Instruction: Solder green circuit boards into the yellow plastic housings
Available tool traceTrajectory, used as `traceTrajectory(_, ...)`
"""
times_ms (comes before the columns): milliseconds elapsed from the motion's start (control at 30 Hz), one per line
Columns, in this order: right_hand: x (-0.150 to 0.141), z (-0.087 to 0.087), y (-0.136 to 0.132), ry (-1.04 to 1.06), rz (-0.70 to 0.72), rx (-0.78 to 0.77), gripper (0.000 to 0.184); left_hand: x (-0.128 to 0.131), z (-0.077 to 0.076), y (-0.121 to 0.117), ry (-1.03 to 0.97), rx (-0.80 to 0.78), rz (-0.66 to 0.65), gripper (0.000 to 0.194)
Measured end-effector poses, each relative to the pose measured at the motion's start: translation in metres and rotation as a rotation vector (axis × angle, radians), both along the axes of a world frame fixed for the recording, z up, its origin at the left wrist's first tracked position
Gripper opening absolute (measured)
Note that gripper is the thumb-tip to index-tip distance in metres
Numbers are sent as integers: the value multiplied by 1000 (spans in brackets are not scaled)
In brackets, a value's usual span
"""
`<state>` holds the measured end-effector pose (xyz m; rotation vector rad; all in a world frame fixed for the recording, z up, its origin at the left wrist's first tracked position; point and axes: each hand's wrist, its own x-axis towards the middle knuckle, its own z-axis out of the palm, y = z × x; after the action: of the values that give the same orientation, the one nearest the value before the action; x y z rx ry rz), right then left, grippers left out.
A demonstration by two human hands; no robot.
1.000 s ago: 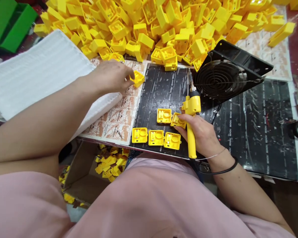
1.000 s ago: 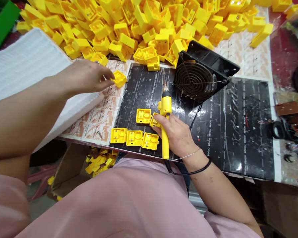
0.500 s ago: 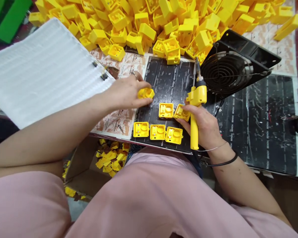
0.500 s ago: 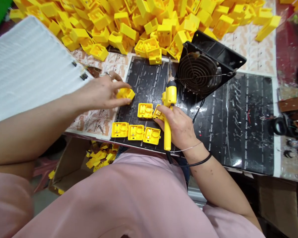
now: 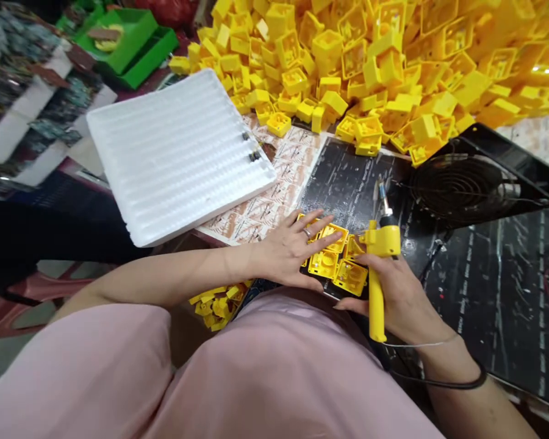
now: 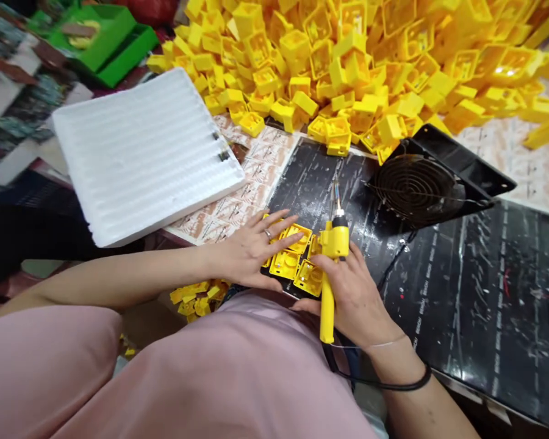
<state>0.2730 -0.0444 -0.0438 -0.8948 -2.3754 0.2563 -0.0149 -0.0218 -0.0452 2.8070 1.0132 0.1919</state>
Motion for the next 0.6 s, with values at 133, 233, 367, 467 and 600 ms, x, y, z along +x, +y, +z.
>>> traceTrajectory(133, 5, -3, 0, -13, 19, -21, 49, 14, -1, 3, -34, 24, 38, 107)
traceTrajectory(233, 13, 2, -3, 18, -16, 7, 59, 2, 34, 39, 7, 64, 176, 95)
traceTrajectory(367, 18, 16, -13, 134, -195, 101, 51, -41, 95, 118, 315, 174, 702, 38)
traceTrajectory(467, 14, 26, -17, 139, -203, 190, 35, -71, 113, 164, 403, 58, 779, 38)
traceTrajectory(600, 7, 30, -16, 116, -187, 191, 22, -80, 90, 192, 393, -73, 758, 50)
